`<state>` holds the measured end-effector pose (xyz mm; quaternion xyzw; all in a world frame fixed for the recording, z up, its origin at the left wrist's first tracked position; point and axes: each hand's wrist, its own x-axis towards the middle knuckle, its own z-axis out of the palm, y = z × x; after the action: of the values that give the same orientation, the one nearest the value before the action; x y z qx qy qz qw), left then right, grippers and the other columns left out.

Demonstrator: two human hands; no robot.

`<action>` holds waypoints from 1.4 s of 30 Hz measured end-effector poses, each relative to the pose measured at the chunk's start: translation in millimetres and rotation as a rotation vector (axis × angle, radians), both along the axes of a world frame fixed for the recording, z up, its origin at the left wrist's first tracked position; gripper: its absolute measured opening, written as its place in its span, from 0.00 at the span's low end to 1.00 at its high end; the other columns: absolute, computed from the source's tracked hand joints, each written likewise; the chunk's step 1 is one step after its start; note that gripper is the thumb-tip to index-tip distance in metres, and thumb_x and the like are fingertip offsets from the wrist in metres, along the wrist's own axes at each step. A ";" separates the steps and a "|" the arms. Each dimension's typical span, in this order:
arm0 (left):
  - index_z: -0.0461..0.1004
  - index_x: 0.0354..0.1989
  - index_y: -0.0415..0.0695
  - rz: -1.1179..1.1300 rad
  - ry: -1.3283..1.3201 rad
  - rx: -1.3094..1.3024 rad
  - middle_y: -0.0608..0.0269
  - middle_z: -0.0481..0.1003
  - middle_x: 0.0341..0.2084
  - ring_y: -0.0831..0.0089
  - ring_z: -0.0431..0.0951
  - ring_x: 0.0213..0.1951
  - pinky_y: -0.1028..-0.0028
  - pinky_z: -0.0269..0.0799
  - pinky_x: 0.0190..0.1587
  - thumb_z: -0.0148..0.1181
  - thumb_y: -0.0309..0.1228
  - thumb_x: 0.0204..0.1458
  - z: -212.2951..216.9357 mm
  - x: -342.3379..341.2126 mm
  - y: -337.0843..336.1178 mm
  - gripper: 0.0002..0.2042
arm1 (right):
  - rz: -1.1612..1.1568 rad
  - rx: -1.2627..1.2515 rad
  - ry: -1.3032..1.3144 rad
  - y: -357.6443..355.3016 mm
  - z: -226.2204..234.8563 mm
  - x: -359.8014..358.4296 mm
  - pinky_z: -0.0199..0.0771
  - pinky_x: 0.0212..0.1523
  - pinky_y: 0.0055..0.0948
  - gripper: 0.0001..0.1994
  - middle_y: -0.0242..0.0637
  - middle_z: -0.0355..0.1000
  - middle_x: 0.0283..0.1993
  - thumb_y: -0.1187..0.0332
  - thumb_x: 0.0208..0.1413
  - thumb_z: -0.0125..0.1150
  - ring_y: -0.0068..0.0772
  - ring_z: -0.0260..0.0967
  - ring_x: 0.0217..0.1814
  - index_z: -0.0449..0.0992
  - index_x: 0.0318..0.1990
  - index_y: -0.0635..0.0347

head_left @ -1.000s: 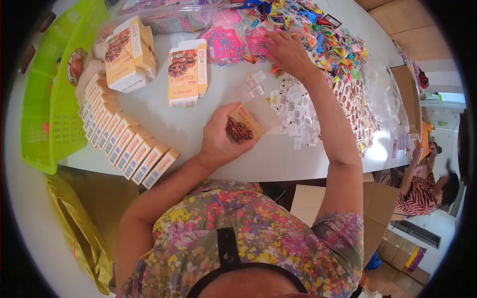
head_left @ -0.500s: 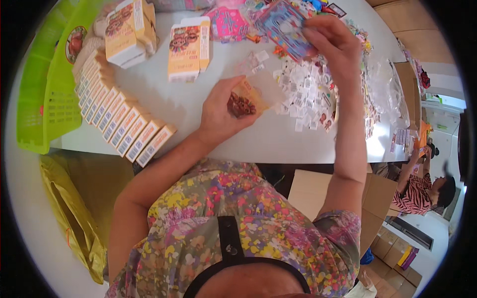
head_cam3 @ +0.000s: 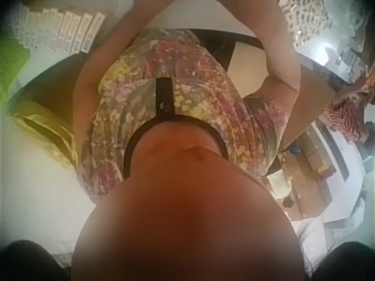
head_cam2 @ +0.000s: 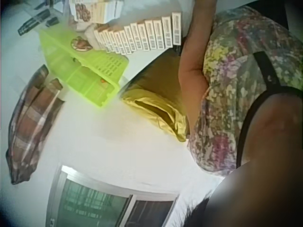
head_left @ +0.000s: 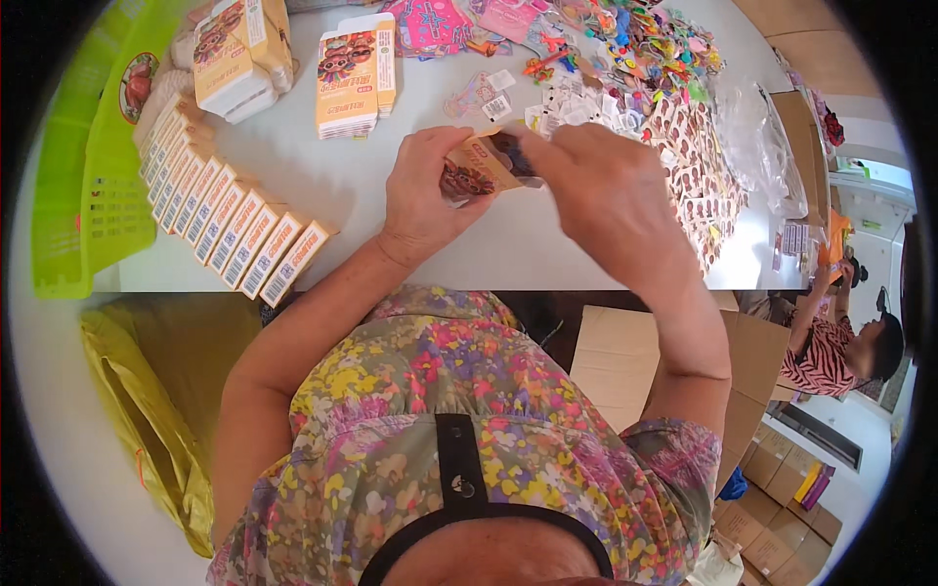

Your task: Assembling and folding small cardboard product boxes on a work table.

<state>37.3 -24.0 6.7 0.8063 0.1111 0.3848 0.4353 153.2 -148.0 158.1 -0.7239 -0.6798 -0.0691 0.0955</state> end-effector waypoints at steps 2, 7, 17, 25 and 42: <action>0.68 0.50 0.43 -0.005 0.012 0.045 0.54 0.71 0.44 0.55 0.72 0.46 0.64 0.72 0.48 0.76 0.25 0.28 -0.1 1.1 -0.4 0.34 | 0.021 -0.001 0.018 4.1 -17.7 -0.5 0.73 0.30 0.33 0.13 0.37 0.73 0.30 0.79 0.45 0.59 0.40 0.73 0.32 0.76 0.40 0.57; 0.68 0.50 0.42 -0.022 -0.002 -0.074 0.54 0.71 0.42 0.55 0.73 0.44 0.66 0.72 0.47 0.76 0.25 0.28 -2.9 5.3 -3.1 0.34 | -0.116 0.154 0.239 -1.4 -29.4 10.5 0.75 0.32 0.33 0.12 0.36 0.74 0.33 0.81 0.42 0.60 0.38 0.74 0.35 0.77 0.36 0.58; 0.59 0.57 0.40 -0.091 0.071 -0.318 0.61 0.68 0.45 0.73 0.74 0.47 0.72 0.74 0.47 0.75 0.21 0.36 -5.4 -1.9 -6.0 0.38 | -0.297 0.590 0.417 -16.0 -68.0 -3.5 0.74 0.34 0.25 0.05 0.37 0.74 0.42 0.75 0.53 0.63 0.27 0.72 0.40 0.79 0.38 0.59; 0.64 0.53 0.41 -0.085 -0.147 -0.085 0.53 0.70 0.47 0.61 0.74 0.49 0.68 0.71 0.51 0.77 0.24 0.30 -14.1 0.4 -3.4 0.37 | -0.462 0.405 1.183 -30.8 -74.7 -13.2 0.71 0.37 0.19 0.07 0.29 0.75 0.35 0.73 0.61 0.56 0.17 0.69 0.35 0.78 0.39 0.68; 0.57 0.57 0.34 -0.200 0.077 -0.246 0.55 0.75 0.40 0.72 0.78 0.40 0.73 0.75 0.43 0.78 0.32 0.35 -13.2 0.8 -6.5 0.42 | -0.412 0.270 0.116 -8.7 -128.0 224.7 0.74 0.37 0.37 0.20 0.44 0.76 0.32 0.57 0.48 0.68 0.41 0.75 0.32 0.79 0.41 0.65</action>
<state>38.1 -30.5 -6.5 0.7682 0.0933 0.2919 0.5620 377.9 -156.7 30.1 -0.8306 -0.4958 -0.1359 0.2140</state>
